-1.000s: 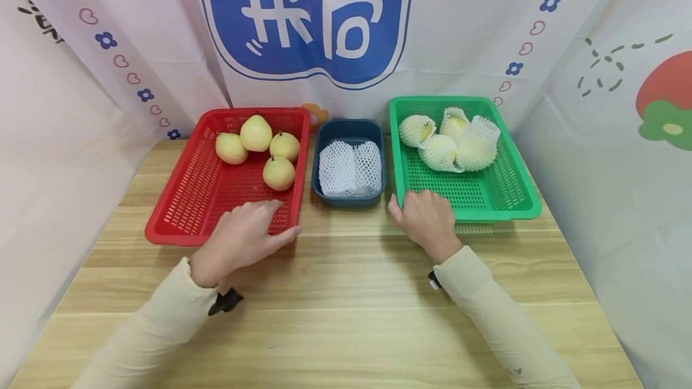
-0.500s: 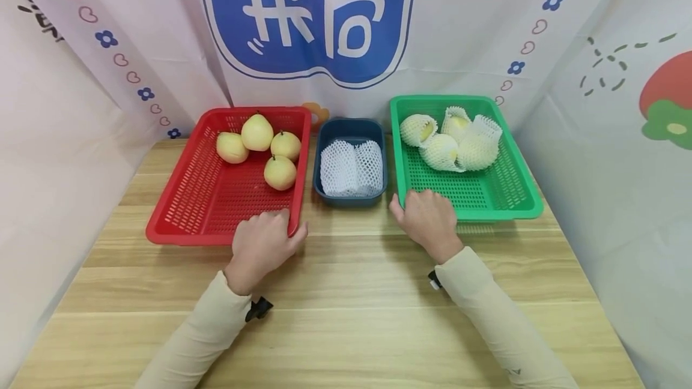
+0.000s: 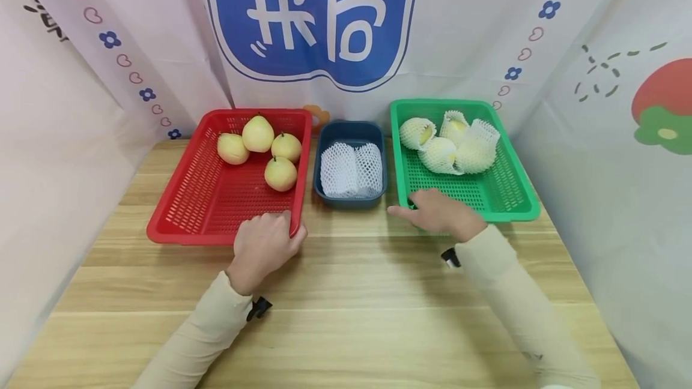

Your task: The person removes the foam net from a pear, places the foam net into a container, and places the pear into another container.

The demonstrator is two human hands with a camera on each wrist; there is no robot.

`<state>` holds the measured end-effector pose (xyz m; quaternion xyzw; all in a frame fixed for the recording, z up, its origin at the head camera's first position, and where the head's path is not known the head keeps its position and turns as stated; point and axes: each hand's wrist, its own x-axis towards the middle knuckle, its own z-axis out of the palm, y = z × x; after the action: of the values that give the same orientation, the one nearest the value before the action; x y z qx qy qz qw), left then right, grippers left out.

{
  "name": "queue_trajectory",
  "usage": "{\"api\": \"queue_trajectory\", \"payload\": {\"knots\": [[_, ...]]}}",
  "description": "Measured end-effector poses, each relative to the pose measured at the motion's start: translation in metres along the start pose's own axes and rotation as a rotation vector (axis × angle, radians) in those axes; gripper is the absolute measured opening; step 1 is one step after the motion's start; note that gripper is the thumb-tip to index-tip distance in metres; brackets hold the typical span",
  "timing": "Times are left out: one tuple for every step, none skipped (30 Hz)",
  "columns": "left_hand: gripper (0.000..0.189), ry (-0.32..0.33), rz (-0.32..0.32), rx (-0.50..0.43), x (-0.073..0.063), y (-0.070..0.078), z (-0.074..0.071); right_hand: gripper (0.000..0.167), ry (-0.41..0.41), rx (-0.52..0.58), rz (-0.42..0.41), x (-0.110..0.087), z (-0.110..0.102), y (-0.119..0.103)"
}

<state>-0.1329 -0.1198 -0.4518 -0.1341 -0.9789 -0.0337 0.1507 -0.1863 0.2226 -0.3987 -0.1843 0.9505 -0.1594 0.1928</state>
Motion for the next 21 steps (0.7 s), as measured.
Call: {"api": "queue_trajectory", "payload": {"knots": [[0.041, -0.006, -0.002, -0.001, 0.000, -0.001, 0.000, 0.070, -0.051, 0.005, -0.001, 0.000, -0.010, -0.001], [0.041, -0.014, -0.004, -0.001, 0.000, -0.001, -0.001, 0.075, -0.091, -0.003, -0.006, 0.000, -0.019, -0.002], [0.041, -0.024, -0.007, -0.002, 0.000, -0.001, -0.001, 0.078, -0.118, -0.018, -0.008, 0.000, -0.029, -0.002], [0.042, -0.035, -0.010, -0.002, 0.000, -0.001, -0.001, 0.080, -0.128, -0.038, -0.015, 0.000, -0.039, -0.002], [0.042, -0.044, -0.011, -0.001, 0.000, -0.001, -0.002, 0.078, -0.129, -0.049, -0.013, 0.001, -0.048, -0.003], [0.042, -0.048, -0.009, -0.001, -0.001, -0.001, -0.001, 0.076, -0.129, -0.058, -0.013, 0.002, -0.058, -0.003], [0.042, -0.052, -0.009, 0.002, -0.001, -0.001, -0.001, 0.074, -0.118, -0.067, -0.015, 0.005, -0.068, -0.003], [0.043, -0.054, -0.010, 0.005, -0.001, -0.001, -0.001, 0.072, -0.104, -0.076, -0.020, 0.008, -0.078, -0.004], [0.043, -0.053, -0.010, 0.008, -0.002, -0.001, -0.001, 0.070, -0.083, -0.088, -0.024, 0.011, -0.087, -0.004], [0.043, -0.051, -0.009, 0.011, -0.002, -0.002, -0.001, 0.069, -0.064, -0.103, -0.027, 0.015, -0.095, -0.004], [0.044, -0.048, -0.007, 0.012, -0.002, -0.002, -0.001, 0.068, -0.046, -0.118, -0.027, 0.020, -0.102, -0.004], [0.044, -0.045, -0.005, 0.013, -0.003, -0.001, 0.000, 0.069, -0.028, -0.136, -0.034, 0.025, -0.108, -0.003], [0.045, -0.045, -0.002, 0.014, -0.003, -0.001, 0.000, 0.069, -0.003, -0.152, -0.039, 0.030, -0.112, -0.002], [0.045, -0.043, 0.001, 0.015, -0.004, -0.001, 0.001, 0.069, 0.015, -0.165, -0.045, 0.035, -0.116, 0.000], [0.046, -0.040, 0.004, 0.016, -0.004, -0.001, 0.001, 0.070, 0.031, -0.177, -0.046, 0.040, -0.119, 0.002], [0.046, -0.036, 0.008, 0.016, -0.004, 0.000, 0.002, 0.071, 0.040, -0.189, -0.044, 0.045, -0.122, 0.004], [0.047, -0.030, 0.010, 0.017, -0.004, 0.000, 0.002, 0.072, 0.051, -0.196, -0.040, 0.050, -0.124, 0.006], [0.047, -0.024, 0.012, 0.019, -0.004, 0.000, 0.002, 0.073, 0.061, -0.201, -0.038, 0.056, -0.125, 0.009], [0.047, -0.018, 0.012, 0.022, -0.004, 0.001, 0.002, 0.074, 0.066, -0.202, -0.032, 0.062, -0.126, 0.012], [0.047, -0.011, 0.011, 0.025, -0.004, 0.001, 0.002, 0.074, 0.069, -0.204, -0.028, 0.067, -0.126, 0.015], [0.048, -0.006, 0.010, 0.027, -0.004, 0.001, 0.002, 0.075, 0.072, -0.204, -0.023, 0.073, -0.126, 0.018]]}}
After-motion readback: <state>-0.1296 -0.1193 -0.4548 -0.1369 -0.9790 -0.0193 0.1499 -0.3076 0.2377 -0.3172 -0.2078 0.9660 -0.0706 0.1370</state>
